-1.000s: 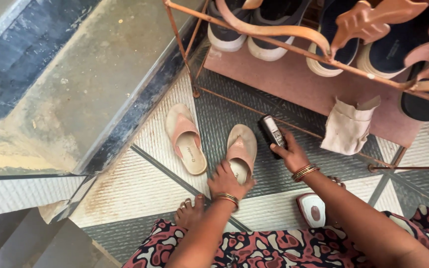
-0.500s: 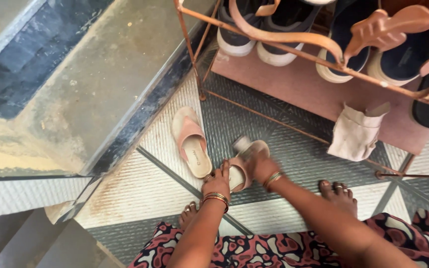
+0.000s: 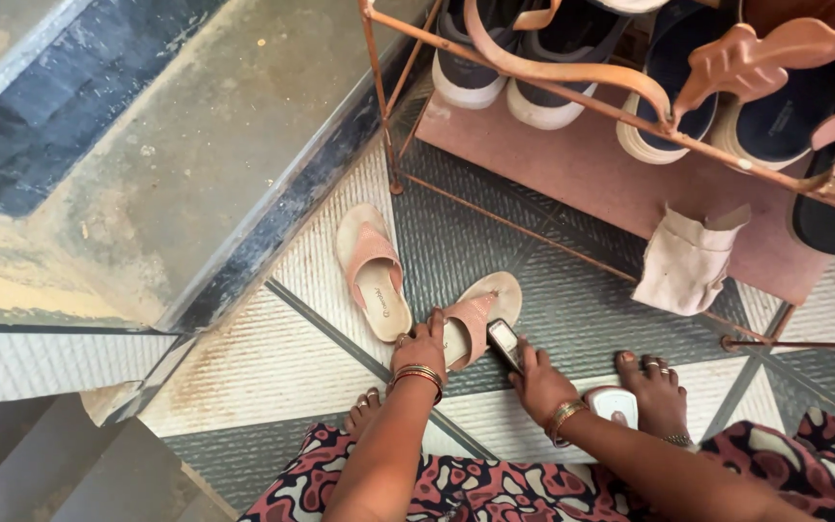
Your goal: The person cleans several pairs of shoes using a brush and a cloth. They scrub the soles and uppers of black sneakers, pink slides, and blue sneakers, then place them back on the shoe rack.
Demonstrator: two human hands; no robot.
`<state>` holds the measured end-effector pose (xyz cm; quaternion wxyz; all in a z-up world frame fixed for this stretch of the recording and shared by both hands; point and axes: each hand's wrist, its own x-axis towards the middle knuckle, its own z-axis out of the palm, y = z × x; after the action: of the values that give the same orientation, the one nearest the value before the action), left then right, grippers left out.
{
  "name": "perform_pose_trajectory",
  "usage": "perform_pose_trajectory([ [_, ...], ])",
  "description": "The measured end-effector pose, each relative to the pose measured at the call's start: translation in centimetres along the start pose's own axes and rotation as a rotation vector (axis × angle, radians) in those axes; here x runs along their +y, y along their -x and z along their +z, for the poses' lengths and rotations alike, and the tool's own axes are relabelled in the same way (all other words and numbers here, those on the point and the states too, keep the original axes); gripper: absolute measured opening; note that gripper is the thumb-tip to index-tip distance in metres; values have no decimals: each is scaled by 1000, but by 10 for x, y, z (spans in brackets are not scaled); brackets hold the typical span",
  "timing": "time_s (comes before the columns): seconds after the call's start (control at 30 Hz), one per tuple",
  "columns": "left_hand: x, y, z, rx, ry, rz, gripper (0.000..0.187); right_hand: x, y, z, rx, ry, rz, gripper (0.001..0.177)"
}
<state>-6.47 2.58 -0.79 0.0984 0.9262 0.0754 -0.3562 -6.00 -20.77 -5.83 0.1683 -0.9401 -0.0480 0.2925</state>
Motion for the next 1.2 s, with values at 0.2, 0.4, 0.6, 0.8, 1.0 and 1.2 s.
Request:
perform_pose_trajectory([
  [0.2, 5, -1, 5, -12, 35, -73, 118, -1, -46, -29, 131, 26, 72, 60],
  [0.4, 7, -3, 8, 16, 54, -76, 131, 9, 0, -52, -376, -143, 21, 72],
  [0.6, 46, -2, 44, 72, 695, -239, 146, 23, -14, -98, -390, -650, -28, 71],
  [0.8, 44, -32, 93, 428, 811, -34, 131, 12, 14, -57, -125, -306, -421, 64],
  [1.0, 25, -44, 102, 72, 734, -61, 57, -15, 29, -29, 101, 162, -602, 64],
  [1.2, 35, -30, 77, 46, 616, -97, 45, -72, -44, -15, 124, 434, -559, 66],
])
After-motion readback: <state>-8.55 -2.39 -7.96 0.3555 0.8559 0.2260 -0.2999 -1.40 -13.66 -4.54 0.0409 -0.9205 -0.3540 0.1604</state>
